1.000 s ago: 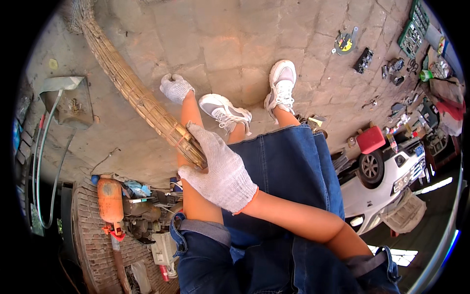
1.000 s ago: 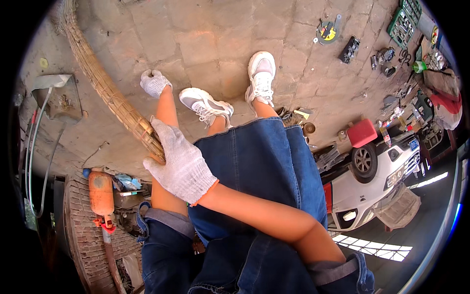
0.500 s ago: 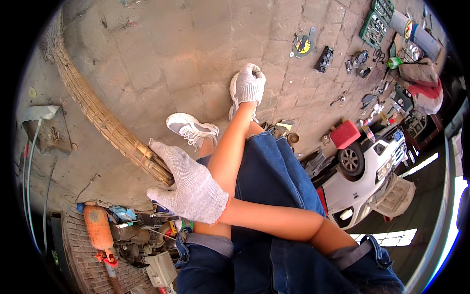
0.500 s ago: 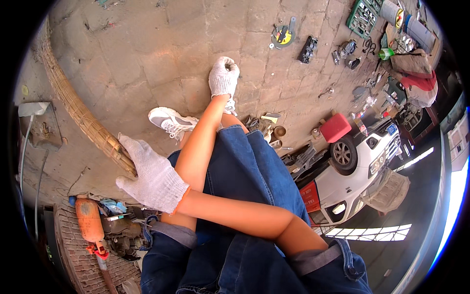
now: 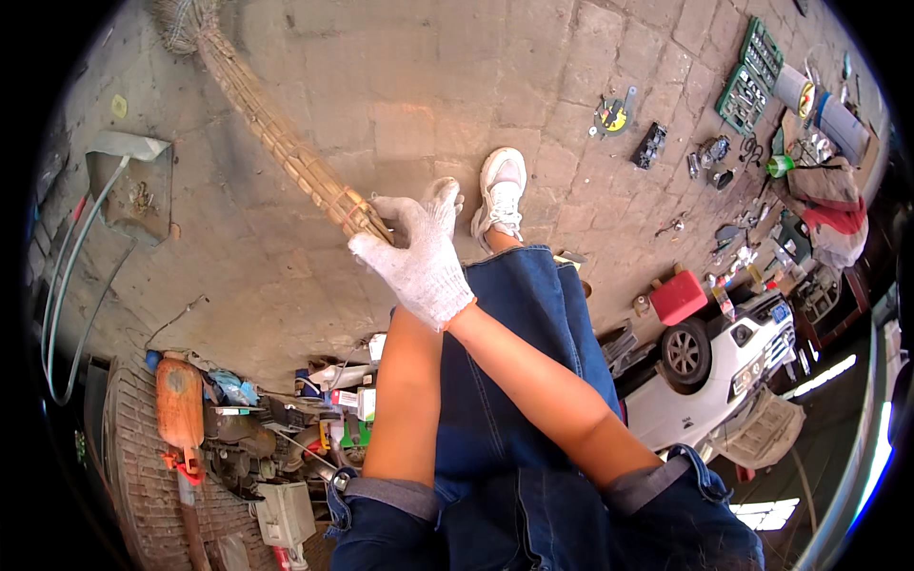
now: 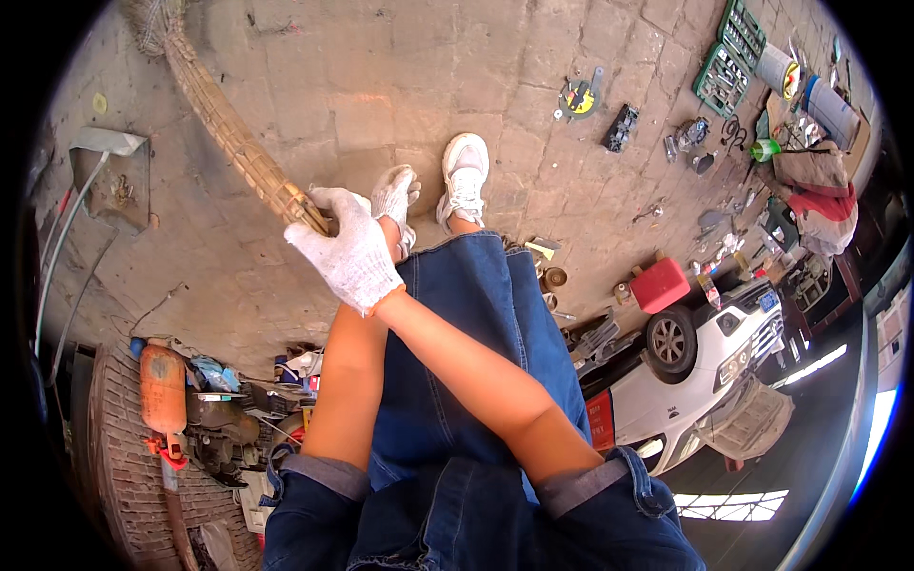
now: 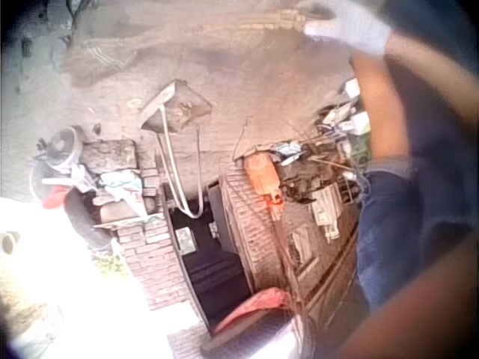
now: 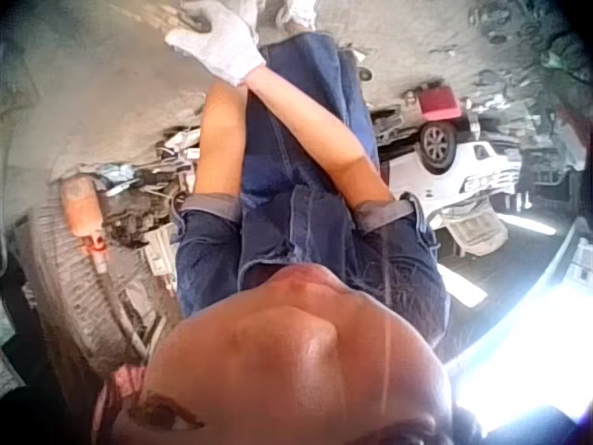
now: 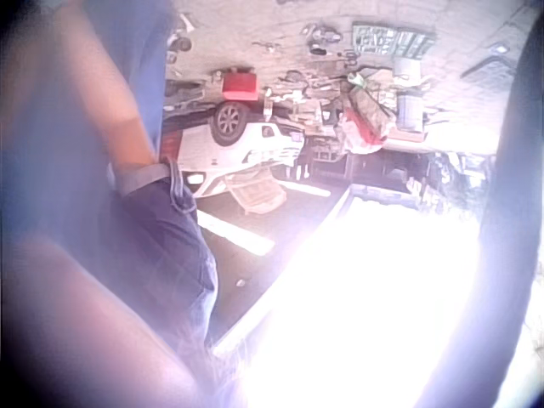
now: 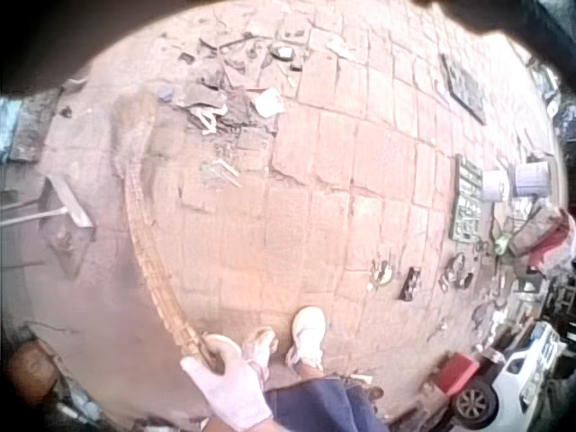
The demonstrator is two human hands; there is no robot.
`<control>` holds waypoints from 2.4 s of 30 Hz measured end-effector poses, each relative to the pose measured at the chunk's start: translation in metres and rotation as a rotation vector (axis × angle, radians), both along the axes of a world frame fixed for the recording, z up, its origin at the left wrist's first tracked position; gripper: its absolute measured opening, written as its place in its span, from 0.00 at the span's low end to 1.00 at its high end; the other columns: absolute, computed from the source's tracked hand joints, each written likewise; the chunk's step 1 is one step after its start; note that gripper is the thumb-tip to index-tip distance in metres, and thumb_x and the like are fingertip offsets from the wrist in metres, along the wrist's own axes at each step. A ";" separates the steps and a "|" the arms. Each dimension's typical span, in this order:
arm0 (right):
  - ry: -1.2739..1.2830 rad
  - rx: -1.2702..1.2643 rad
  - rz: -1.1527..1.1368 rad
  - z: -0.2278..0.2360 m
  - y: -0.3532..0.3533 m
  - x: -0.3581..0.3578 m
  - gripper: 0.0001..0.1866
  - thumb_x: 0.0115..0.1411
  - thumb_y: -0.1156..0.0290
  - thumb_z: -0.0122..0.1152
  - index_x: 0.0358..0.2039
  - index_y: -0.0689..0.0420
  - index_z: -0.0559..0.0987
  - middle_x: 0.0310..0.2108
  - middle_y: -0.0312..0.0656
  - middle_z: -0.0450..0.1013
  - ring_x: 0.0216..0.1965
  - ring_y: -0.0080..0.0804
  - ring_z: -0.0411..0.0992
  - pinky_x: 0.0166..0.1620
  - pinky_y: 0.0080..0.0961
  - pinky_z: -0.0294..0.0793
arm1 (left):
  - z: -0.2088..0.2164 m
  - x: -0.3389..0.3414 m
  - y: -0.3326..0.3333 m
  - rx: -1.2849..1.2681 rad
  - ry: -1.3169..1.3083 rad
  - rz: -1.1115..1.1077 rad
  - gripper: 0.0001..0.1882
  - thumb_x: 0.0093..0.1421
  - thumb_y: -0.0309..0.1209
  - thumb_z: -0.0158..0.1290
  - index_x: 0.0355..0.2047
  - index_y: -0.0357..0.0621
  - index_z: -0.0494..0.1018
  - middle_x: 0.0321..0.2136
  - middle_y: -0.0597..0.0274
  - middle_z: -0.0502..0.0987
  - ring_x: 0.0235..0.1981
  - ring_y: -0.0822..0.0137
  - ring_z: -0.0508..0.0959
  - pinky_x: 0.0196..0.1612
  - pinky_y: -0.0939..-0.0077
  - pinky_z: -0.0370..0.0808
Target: The person sweeps debris and small metal scraps from a cluttered outdoor yard into a dustpan using a broom. They then carry the dustpan into a workshop, empty the contents into a blue plastic bin, and place the bin on a digital scale to weigh the collected scrap.
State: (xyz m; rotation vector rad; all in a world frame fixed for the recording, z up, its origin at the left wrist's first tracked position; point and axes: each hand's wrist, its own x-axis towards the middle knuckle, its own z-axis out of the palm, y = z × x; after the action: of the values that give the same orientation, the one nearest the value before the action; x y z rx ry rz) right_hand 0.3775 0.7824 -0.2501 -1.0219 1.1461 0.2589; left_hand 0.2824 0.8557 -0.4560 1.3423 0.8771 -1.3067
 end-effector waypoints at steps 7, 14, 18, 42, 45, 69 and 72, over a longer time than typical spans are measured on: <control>-0.106 -0.136 0.188 0.027 0.001 -0.013 0.28 0.51 0.63 0.66 0.48 0.65 0.69 0.43 0.46 0.72 0.40 0.27 0.72 0.40 0.23 0.74 | 0.219 0.191 0.022 -0.488 0.031 0.720 0.40 0.58 0.62 0.39 0.56 0.40 0.61 0.49 0.45 0.69 0.49 0.49 0.70 0.50 0.55 0.71; -0.325 -0.187 0.628 0.122 -0.024 -0.003 0.19 0.60 0.63 0.55 0.49 0.62 0.72 0.41 0.42 0.73 0.39 0.27 0.72 0.40 0.24 0.72 | 0.311 0.222 0.002 0.092 -0.347 0.325 0.16 0.52 0.35 0.59 0.39 0.44 0.69 0.23 0.66 0.72 0.20 0.72 0.73 0.21 0.77 0.72; -0.081 0.092 0.171 0.159 -0.033 0.006 0.19 0.63 0.59 0.50 0.45 0.63 0.74 0.39 0.42 0.74 0.39 0.29 0.72 0.43 0.26 0.72 | 0.379 0.169 0.007 0.021 -0.336 0.427 0.13 0.54 0.34 0.58 0.36 0.42 0.69 0.22 0.64 0.72 0.19 0.72 0.73 0.20 0.78 0.71; 0.168 0.737 0.599 0.191 0.271 0.065 0.24 0.51 0.71 0.63 0.47 0.60 0.66 0.27 0.40 0.70 0.21 0.28 0.70 0.24 0.25 0.74 | 0.475 -0.047 0.315 0.524 0.007 0.418 0.16 0.60 0.39 0.46 0.39 0.38 0.70 0.24 0.60 0.74 0.20 0.70 0.74 0.23 0.78 0.72; 0.247 0.856 0.563 0.149 0.279 0.114 0.15 0.51 0.70 0.63 0.37 0.59 0.71 0.25 0.39 0.71 0.20 0.29 0.71 0.24 0.25 0.75 | 0.458 -0.066 0.334 0.496 0.077 0.560 0.15 0.59 0.38 0.47 0.39 0.39 0.70 0.25 0.59 0.75 0.20 0.69 0.75 0.21 0.79 0.71; 0.318 0.185 0.431 0.305 -0.088 0.160 0.15 0.51 0.72 0.59 0.39 0.61 0.71 0.22 0.37 0.70 0.18 0.23 0.67 0.20 0.19 0.69 | 0.473 0.381 0.247 0.796 -0.928 -0.328 0.25 0.50 0.34 0.59 0.47 0.41 0.67 0.45 0.50 0.71 0.46 0.56 0.72 0.50 0.65 0.69; 0.387 0.073 0.428 0.302 -0.084 0.124 0.10 0.50 0.70 0.59 0.32 0.60 0.72 0.19 0.37 0.69 0.17 0.24 0.67 0.19 0.21 0.67 | 0.469 0.461 0.278 0.945 -1.078 -0.696 0.28 0.48 0.35 0.59 0.49 0.42 0.66 0.48 0.48 0.67 0.50 0.51 0.68 0.53 0.61 0.67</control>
State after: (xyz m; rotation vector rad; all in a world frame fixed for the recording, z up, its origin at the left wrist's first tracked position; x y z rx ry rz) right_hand 0.5011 0.6985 0.0522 -1.1774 1.2400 0.8637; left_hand 0.7439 1.1339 0.0131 2.8604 0.1839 -0.3342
